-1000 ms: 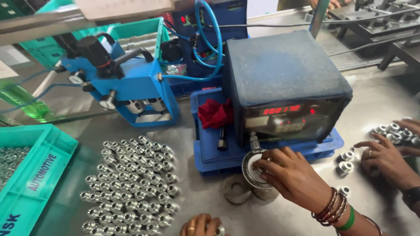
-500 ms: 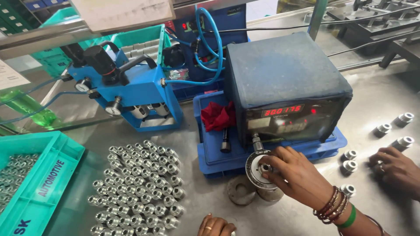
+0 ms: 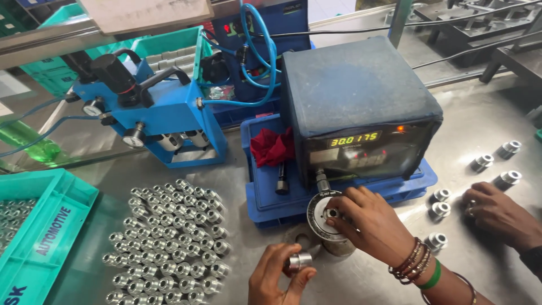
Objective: The recorder is inspecting and sorting metal components using a measurement jig.
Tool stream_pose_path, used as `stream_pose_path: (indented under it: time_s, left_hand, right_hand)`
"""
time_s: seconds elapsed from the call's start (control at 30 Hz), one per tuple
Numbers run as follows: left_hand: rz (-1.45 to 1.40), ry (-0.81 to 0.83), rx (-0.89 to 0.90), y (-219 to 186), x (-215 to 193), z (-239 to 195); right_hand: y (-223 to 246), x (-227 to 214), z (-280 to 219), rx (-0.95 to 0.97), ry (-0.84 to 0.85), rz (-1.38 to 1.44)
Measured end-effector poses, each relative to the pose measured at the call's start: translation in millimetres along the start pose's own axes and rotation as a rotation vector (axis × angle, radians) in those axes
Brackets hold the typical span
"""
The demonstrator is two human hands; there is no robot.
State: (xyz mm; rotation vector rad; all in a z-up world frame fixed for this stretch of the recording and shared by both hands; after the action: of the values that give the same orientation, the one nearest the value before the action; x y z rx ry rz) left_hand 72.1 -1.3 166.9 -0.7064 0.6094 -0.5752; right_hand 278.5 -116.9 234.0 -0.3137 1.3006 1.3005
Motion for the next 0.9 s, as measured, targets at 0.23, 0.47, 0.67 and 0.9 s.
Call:
stream_pose_path:
  time_s: [0.23,0.47,0.67,0.9]
  left_hand:
    - [0.08,-0.066,0.052,-15,19,47]
    - [0.314,0.19,0.168,-25,43,79]
    - [0.309,0.258,0.211,-31,43,96]
    - [0.391,0.275,0.318,-28,48,97]
  right_hand:
    - [10,-18,2,-0.049,-0.085,-0.044]
    - [-6,-64,-30,0.07,-0.19,0.001]
    - [-99,6,-85,0.231,0.015,-0.213]
    - [-112,-6,-93,0.463,0.064,-0.463]
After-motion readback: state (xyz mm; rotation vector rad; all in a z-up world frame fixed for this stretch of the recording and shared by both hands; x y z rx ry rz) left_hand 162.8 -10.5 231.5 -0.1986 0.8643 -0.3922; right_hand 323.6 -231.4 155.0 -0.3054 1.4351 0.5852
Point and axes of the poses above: each hand's wrist, its own z-axis towards the middle knuckle, its own x-axis out of the palm, y = z × x, the point moved 1 cm from there along z, towards the middle knuckle, and after that the axes turned 14 degrees about x, right-handed, at the moved point
